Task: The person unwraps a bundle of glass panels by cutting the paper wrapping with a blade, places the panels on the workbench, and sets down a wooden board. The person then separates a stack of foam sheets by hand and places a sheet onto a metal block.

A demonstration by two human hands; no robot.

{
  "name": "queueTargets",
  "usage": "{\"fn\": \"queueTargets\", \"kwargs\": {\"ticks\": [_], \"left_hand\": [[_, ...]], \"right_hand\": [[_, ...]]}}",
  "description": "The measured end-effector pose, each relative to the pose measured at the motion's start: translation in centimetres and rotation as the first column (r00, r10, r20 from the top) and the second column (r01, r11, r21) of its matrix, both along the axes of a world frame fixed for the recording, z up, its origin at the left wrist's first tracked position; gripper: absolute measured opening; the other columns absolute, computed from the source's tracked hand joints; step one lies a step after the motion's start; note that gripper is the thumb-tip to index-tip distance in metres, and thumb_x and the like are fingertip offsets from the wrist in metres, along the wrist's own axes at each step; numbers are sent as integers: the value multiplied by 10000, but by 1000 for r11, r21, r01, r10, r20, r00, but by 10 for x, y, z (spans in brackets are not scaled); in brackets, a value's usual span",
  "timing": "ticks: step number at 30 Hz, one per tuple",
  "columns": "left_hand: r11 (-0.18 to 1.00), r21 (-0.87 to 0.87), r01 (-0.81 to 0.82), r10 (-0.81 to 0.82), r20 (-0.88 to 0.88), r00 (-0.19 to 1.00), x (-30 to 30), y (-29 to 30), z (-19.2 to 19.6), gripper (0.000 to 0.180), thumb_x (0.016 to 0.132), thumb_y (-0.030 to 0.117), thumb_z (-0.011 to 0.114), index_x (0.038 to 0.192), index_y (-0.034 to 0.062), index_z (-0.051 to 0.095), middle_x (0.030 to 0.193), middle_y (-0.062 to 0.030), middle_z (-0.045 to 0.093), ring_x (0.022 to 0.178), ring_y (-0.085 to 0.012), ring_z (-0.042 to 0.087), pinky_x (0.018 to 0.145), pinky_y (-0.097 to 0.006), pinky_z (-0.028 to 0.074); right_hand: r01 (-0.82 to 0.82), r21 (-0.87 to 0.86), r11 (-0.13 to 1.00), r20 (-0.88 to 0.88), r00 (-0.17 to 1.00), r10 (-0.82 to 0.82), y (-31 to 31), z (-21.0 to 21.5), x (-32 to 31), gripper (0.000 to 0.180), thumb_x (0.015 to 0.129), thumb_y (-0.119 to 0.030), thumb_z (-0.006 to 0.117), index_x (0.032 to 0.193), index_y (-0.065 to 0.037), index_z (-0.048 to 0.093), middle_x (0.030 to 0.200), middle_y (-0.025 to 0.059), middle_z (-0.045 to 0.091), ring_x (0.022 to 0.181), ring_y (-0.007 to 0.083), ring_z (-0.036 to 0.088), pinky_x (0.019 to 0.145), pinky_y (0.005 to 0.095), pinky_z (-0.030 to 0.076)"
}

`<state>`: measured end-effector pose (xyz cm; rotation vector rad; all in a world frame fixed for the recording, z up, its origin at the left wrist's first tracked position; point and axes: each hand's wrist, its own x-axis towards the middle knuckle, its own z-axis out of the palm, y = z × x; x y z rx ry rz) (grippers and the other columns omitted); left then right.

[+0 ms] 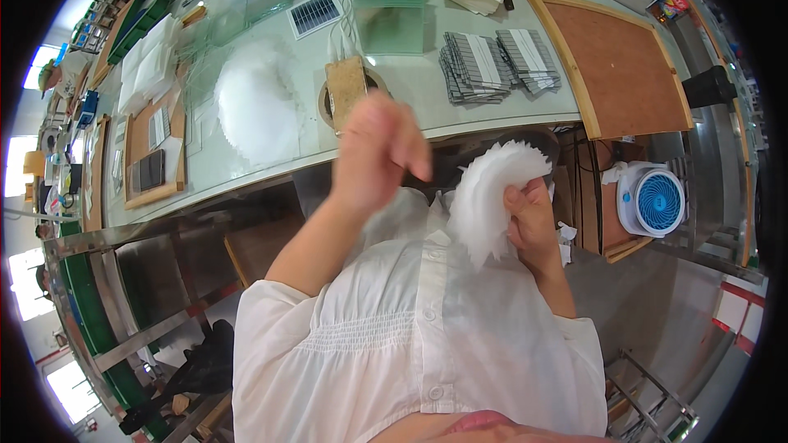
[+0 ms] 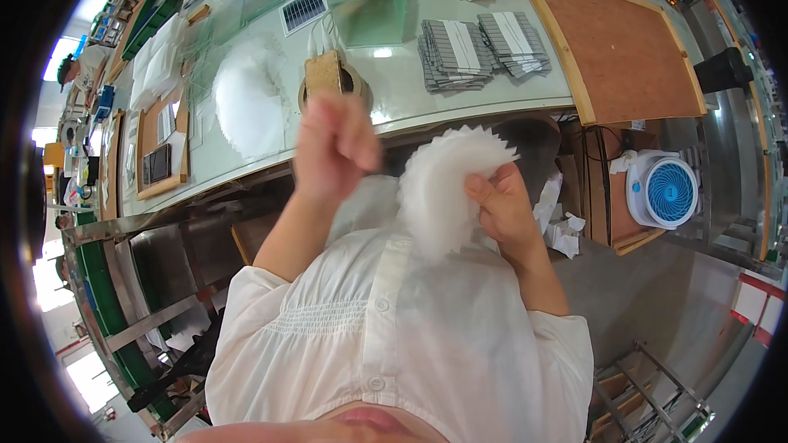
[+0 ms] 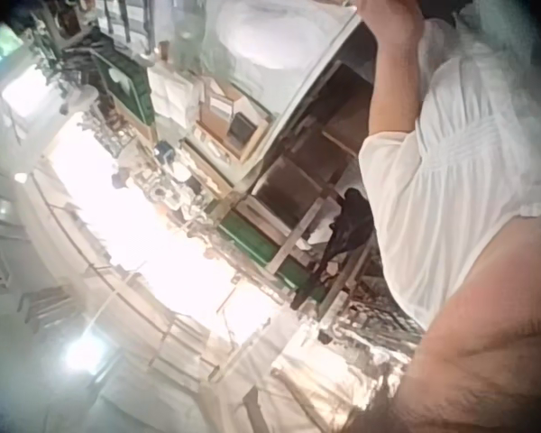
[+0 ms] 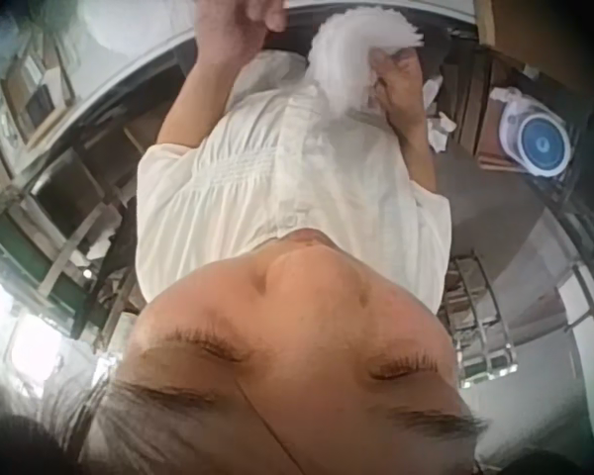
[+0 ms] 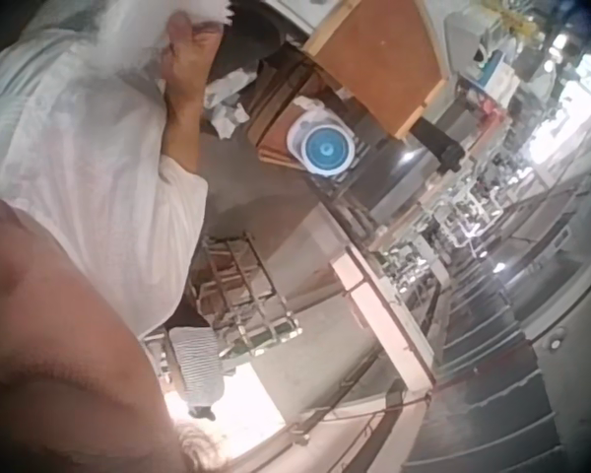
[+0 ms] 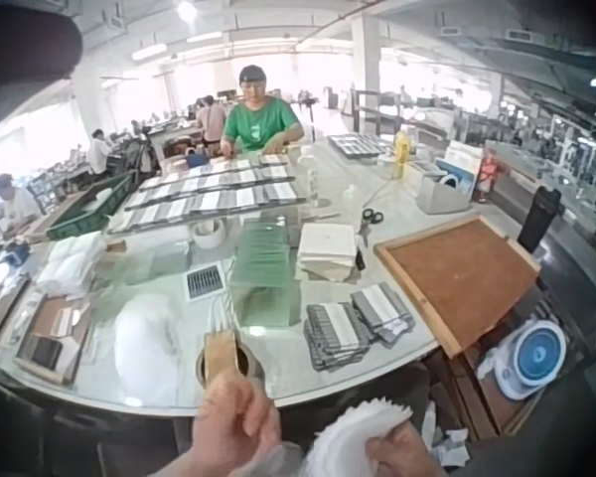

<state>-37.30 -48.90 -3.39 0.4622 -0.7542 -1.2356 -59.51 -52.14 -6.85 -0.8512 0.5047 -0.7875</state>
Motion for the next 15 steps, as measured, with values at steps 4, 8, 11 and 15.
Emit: {"fn": "queueTargets", "kwargs": {"ticks": [4,8,11,15], "left_hand": [[994,17,-105,103,94,990,32,0,11,304,985,351,414,834,87,431,726,-39,469,640,-165,532,581,-273,483],[994,3,-113,107,280,954,2,10,17,235,929,277,551,939,54,480,876,-62,517,837,-187,571,729,-286,494],[998,64,29,-65,678,732,-4,16,23,339,808,150,690,1049,20,489,995,-80,515,962,-195,544,812,-294,467],[999,-3,34,-17,821,571,-3,17,10,440,682,52,743,1053,15,508,994,-96,511,889,-199,531,771,-284,457]], "right_hand": [[62,2,998,-36,997,-62,-2,-5,-7,518,851,-180,671,1283,-21,434,1237,105,548,1133,218,543,942,355,440],[38,-132,991,-152,987,-58,-6,16,-3,505,831,-173,688,1252,-16,459,1187,88,542,1084,199,540,913,321,429],[-75,-409,909,-303,951,-58,-12,34,1,510,795,-146,707,1231,-13,477,1136,69,495,1009,173,510,881,288,403],[-17,-770,638,-249,928,-277,-8,41,10,607,767,-139,714,1283,-18,417,1119,73,441,994,159,454,896,281,365]]}}
